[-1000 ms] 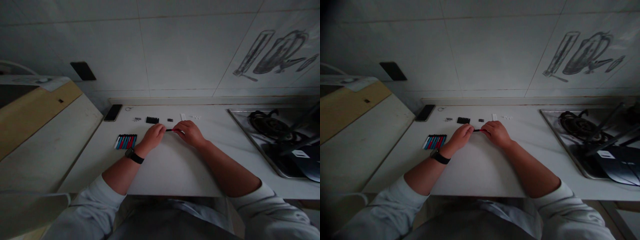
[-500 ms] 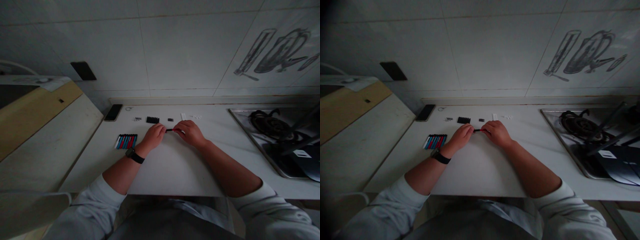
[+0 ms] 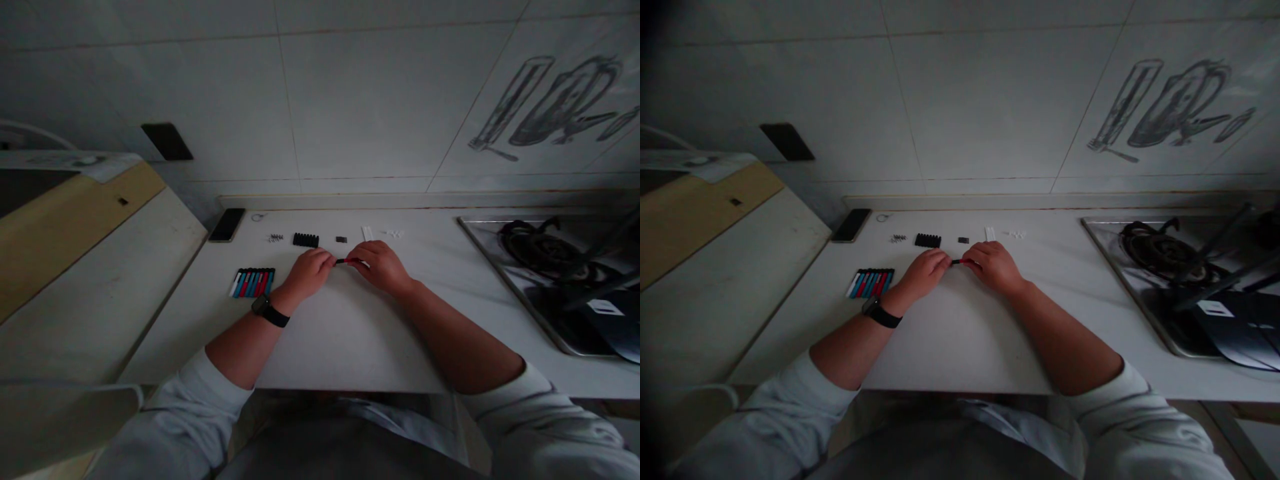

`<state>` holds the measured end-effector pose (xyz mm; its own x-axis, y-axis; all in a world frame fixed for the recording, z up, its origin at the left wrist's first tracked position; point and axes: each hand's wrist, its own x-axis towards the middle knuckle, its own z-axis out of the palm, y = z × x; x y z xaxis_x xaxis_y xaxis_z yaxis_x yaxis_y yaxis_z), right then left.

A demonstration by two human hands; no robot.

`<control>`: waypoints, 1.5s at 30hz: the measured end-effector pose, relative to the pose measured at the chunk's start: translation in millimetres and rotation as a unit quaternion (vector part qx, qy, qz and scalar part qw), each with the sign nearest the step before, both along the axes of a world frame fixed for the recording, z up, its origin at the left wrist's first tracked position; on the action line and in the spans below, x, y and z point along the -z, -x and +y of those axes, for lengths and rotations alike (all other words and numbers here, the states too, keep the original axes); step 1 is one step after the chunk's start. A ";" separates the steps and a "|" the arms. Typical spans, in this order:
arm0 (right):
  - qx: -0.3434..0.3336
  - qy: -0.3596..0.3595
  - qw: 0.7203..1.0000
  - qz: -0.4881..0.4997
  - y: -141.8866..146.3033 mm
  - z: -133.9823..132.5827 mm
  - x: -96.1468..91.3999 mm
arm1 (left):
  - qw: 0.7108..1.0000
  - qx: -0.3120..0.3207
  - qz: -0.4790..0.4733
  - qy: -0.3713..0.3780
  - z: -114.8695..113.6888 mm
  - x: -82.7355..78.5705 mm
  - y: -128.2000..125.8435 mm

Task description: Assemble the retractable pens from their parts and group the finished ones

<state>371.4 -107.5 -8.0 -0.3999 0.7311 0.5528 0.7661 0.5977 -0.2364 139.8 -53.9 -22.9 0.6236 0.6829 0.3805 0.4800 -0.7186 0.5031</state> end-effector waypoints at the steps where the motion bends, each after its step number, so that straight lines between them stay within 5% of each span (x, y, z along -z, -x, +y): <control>1: 0.001 -0.002 1.000 -0.003 0.0 -0.1 -0.3 | 1.000 0.000 -0.001 -0.004 -0.2 -0.3 -0.2; 37: 0.021 0.000 1.000 0.000 -3.7 1.7 2.8 | 1.000 -0.014 -0.004 -0.015 -0.7 -5.5 1.5; 41: 0.072 -0.008 0.990 0.119 -9.8 3.6 -0.2 | 0.999 -0.034 -0.038 -0.003 1.1 -3.0 2.8; 45: 0.101 0.071 0.919 0.375 -15.3 13.0 1.9 | 0.995 -0.036 -0.085 0.025 3.4 1.8 2.2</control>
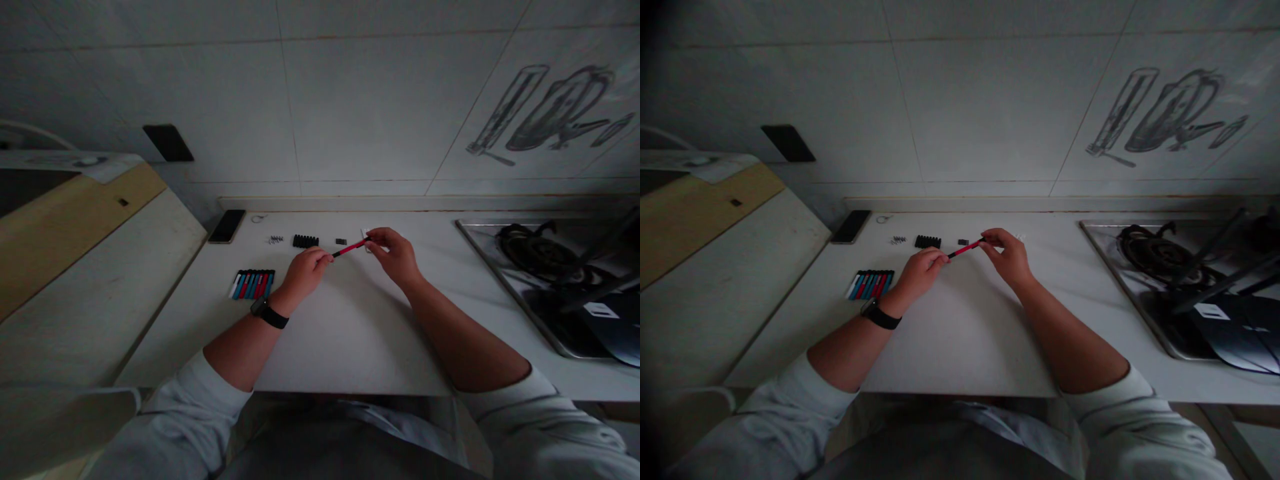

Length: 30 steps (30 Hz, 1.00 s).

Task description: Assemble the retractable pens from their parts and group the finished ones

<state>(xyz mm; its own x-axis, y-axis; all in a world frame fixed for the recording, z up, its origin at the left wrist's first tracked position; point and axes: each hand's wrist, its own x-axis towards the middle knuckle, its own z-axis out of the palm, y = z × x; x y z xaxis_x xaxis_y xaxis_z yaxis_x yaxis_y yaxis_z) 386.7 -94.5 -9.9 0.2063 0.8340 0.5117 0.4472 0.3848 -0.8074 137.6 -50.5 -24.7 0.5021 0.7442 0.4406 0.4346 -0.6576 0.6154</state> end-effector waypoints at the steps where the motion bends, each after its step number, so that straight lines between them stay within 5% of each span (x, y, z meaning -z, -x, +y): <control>1: -0.019 0.024 0.997 0.067 0.1 2.2 1.2 | 1.000 0.003 -0.008 0.004 -0.2 0.6 -0.7; 4: -0.086 0.080 0.971 0.207 4.8 5.0 3.5 | 0.999 0.044 -0.003 0.018 -3.2 0.2 -3.3; 9: -0.108 0.084 0.951 0.278 12.1 1.8 1.3 | 0.987 0.152 0.030 0.045 -10.8 -3.4 -6.3; 17: -0.056 0.046 0.953 0.295 -6.3 7.7 -3.1 | 0.997 0.069 0.018 0.038 -5.9 1.4 -2.9; 30: -0.045 0.039 0.969 0.240 -19.6 11.1 -4.3 | 0.997 0.062 0.042 0.025 -5.6 2.8 -2.2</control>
